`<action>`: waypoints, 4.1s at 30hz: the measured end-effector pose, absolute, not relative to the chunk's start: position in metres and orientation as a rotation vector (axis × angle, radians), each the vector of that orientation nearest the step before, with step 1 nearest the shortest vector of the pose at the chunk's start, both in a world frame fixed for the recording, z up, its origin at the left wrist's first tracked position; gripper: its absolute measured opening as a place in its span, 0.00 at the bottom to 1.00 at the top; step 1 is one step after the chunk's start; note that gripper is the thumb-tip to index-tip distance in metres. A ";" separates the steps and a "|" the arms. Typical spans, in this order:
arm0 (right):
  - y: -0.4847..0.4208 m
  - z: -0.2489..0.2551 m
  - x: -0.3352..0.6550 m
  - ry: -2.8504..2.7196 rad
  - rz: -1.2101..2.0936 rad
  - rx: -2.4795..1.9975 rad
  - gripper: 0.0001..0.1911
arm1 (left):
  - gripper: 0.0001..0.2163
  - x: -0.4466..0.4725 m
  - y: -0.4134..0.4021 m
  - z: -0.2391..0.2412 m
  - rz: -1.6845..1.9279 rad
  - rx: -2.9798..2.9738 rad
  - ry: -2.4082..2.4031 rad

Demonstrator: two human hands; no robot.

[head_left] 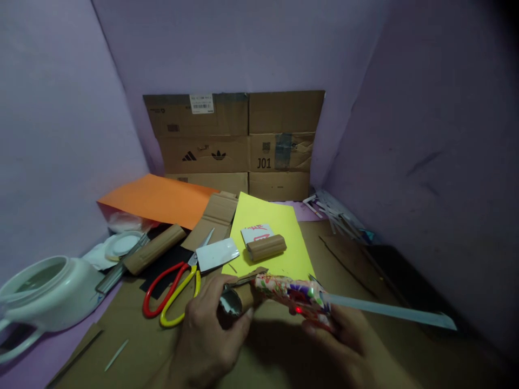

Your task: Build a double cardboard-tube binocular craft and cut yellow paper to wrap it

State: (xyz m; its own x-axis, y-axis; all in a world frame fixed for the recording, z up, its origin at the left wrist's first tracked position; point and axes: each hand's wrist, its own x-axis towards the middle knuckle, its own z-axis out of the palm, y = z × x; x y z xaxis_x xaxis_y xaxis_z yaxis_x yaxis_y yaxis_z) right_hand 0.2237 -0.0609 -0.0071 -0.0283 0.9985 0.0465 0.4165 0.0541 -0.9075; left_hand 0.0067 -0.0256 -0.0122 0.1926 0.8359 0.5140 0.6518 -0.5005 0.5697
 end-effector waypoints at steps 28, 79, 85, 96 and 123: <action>-0.051 -0.018 0.242 -1.585 0.935 -1.486 0.13 | 0.15 0.008 -0.032 -0.015 1.244 1.904 1.549; -0.051 -0.016 0.243 -1.553 0.920 -1.392 0.11 | 0.21 0.006 -0.031 -0.010 1.235 1.702 1.485; -0.052 -0.015 0.250 -1.575 0.869 -1.391 0.10 | 0.21 0.010 -0.028 0.000 1.265 1.548 1.420; -0.037 -0.008 0.253 -1.028 1.266 -1.251 0.17 | 0.19 0.008 -0.023 0.001 1.227 1.271 1.251; -0.052 0.017 0.261 -1.289 0.788 -1.537 0.37 | 0.14 0.004 -0.031 -0.007 1.164 0.876 0.944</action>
